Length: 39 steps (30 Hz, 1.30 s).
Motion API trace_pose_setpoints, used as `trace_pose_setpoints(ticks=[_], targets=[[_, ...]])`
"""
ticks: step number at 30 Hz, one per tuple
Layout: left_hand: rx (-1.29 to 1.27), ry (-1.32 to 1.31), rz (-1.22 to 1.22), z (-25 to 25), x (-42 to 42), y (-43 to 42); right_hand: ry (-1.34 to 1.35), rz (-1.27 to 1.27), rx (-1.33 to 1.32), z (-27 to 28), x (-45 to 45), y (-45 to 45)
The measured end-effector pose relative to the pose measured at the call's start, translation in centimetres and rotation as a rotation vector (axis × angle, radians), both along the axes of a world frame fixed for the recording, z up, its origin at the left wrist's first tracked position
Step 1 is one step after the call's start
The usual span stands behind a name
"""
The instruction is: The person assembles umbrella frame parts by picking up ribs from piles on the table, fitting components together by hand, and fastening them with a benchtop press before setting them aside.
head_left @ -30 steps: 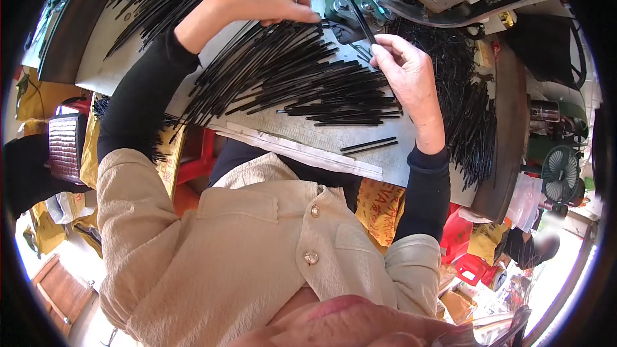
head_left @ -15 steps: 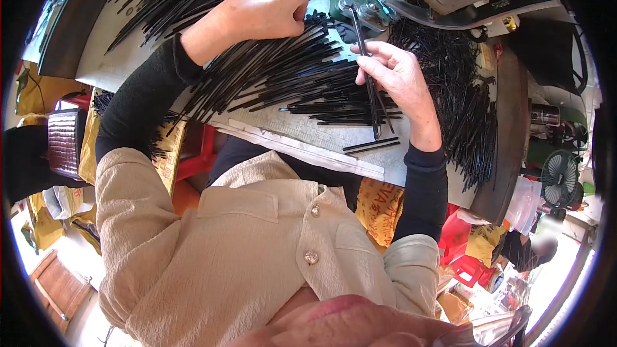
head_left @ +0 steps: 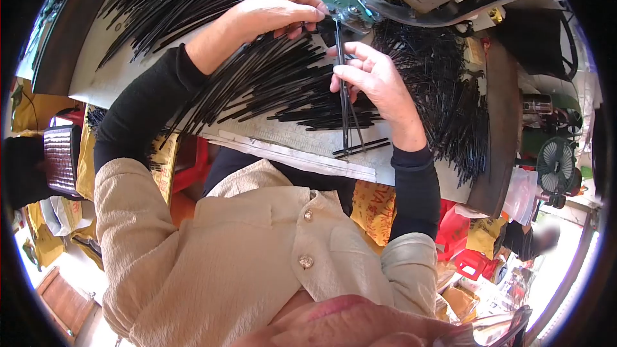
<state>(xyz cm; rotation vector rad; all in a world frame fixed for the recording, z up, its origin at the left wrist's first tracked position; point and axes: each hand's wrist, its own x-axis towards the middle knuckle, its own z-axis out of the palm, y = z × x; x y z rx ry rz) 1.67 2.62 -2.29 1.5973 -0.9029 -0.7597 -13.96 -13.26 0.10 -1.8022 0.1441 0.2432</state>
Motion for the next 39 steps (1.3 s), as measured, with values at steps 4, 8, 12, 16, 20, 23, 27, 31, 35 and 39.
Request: trace_pose_setpoints(ticks=[4,8,12,16,20,23,27,31,35,39], targets=[[-0.093,0.092,0.079,0.2,-1.0,-0.6,-0.004,-0.02,0.051,-0.2,0.0,-0.4],[-0.084,0.131,0.053,0.1,-1.3,-0.8,-0.004,-0.043,0.085,-0.2,0.2,-0.4],[-0.113,0.195,0.067,0.2,-1.6,-0.9,-0.024,-0.053,0.145,-0.4,0.2,-0.5],[-0.146,0.173,0.093,0.3,-1.7,-1.2,-0.026,-0.057,0.166,-0.2,0.2,-0.5],[-0.176,0.106,0.07,0.1,-1.6,-1.5,-0.027,-0.054,0.208,-0.2,0.2,-0.7],[-0.176,0.035,0.092,0.0,-1.6,-1.9,-0.028,-0.061,0.228,-0.1,0.2,-0.7],[-0.155,-0.04,0.089,0.2,-1.2,-2.3,-0.06,-0.095,0.236,-0.1,0.4,-0.8],[-0.158,-0.074,0.106,0.6,-1.2,-3.0,-0.077,-0.117,0.239,-0.4,0.8,-1.1],[-0.182,-0.05,0.119,0.3,-0.8,-3.6,-0.067,-0.132,0.236,-0.3,0.9,-1.3],[-0.161,-0.061,0.083,0.2,-0.7,-3.7,-0.065,-0.129,0.232,-0.3,0.8,-1.3]])
